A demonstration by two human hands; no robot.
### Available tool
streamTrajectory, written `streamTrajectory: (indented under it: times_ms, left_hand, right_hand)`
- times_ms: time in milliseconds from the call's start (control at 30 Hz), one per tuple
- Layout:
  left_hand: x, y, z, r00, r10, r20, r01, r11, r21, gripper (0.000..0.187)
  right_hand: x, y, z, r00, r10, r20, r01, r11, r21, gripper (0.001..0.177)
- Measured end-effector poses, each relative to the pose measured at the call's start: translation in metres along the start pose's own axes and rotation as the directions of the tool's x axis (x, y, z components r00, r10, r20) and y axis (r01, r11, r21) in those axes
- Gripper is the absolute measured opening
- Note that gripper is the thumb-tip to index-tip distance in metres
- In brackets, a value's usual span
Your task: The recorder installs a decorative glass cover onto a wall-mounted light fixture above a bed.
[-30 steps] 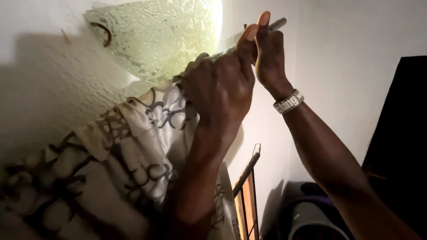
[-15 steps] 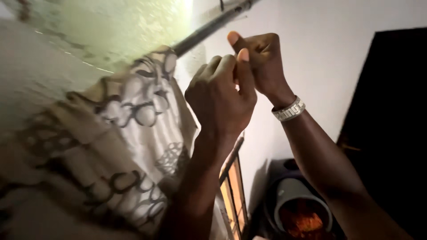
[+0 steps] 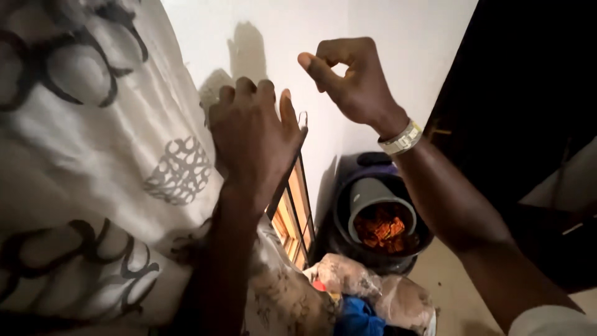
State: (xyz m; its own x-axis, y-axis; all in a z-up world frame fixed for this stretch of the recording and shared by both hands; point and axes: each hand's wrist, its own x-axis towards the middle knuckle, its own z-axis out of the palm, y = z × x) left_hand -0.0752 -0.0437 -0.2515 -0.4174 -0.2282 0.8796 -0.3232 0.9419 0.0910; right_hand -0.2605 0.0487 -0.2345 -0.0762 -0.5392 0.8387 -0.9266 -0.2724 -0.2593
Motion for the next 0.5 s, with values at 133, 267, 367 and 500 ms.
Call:
streamTrajectory:
  times_ms: [133, 267, 367, 500]
  left_hand:
    - [-0.022, -0.001, 0.022, 0.998, -0.054, 0.012, 0.056, 0.989, -0.138, 0.028]
    - [-0.034, 0.001, 0.041, 0.999, -0.03, -0.029, 0.027, 0.993, -0.118, 0.026]
    - [-0.042, 0.002, 0.056, 1.0, 0.002, -0.004, -0.002, 0.995, -0.103, 0.024]
    - [-0.059, 0.007, 0.083, 0.998, 0.062, 0.026, -0.058, 0.989, -0.137, 0.031]
  right_hand:
    - [-0.021, 0.002, 0.018, 0.997, 0.043, -0.059, -0.046, 0.998, -0.048, 0.042]
    - [-0.046, 0.017, 0.033, 0.992, 0.011, -0.128, -0.025, 0.994, -0.108, 0.03]
    - [-0.068, 0.025, 0.04, 0.991, 0.026, -0.131, -0.057, 0.97, -0.235, 0.022]
    - [-0.105, 0.039, 0.04, 0.995, 0.051, -0.082, -0.084, 0.88, -0.468, 0.037]
